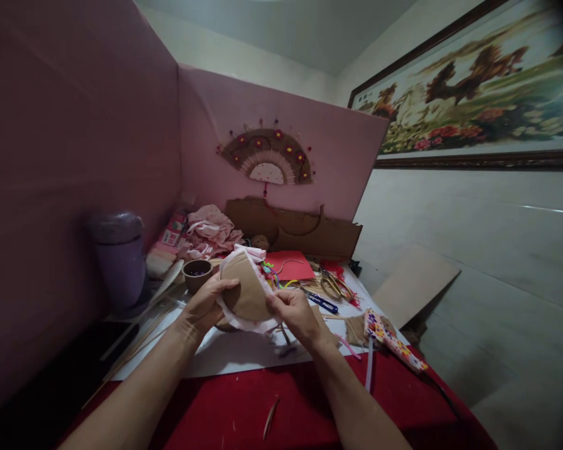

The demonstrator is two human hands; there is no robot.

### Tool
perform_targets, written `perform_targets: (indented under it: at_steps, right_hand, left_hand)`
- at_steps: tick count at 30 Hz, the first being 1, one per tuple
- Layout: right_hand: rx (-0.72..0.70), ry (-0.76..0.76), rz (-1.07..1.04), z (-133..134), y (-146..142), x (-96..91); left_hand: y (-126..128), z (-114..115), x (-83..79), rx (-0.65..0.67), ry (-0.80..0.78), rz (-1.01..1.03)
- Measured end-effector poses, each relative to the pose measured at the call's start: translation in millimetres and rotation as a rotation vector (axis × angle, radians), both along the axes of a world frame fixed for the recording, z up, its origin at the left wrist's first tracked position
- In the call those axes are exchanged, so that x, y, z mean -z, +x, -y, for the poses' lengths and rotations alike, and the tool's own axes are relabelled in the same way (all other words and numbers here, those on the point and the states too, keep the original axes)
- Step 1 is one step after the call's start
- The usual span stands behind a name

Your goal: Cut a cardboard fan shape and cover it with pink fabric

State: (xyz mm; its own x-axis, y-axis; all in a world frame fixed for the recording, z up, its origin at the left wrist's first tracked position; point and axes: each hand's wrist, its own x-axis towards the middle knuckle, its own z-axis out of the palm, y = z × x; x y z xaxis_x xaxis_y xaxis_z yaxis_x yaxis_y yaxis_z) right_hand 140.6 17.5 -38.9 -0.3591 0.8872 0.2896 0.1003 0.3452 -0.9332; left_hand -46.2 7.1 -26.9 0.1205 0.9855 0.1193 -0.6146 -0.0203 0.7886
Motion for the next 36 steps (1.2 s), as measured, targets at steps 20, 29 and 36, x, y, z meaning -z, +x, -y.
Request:
perform_targets:
  at_steps: [20,29,36]
  right_hand:
    - [0.156,0.253,0.029,-1.1,1.0,2.3]
    - [0.154,0.231,0.043,-0.5,-0.2,1.8]
    - [0.133,0.15,-0.01,-0.5,-4.8,3.7]
  left_hand:
    - [-0.2,-2.0,1.5,0.033,-0.032,0.023]
    - [3.5,-0.1,2.2,0.056,-0.038,0.028]
    - [14.2,8.7,5.3,0.106,-0.03,-0.015]
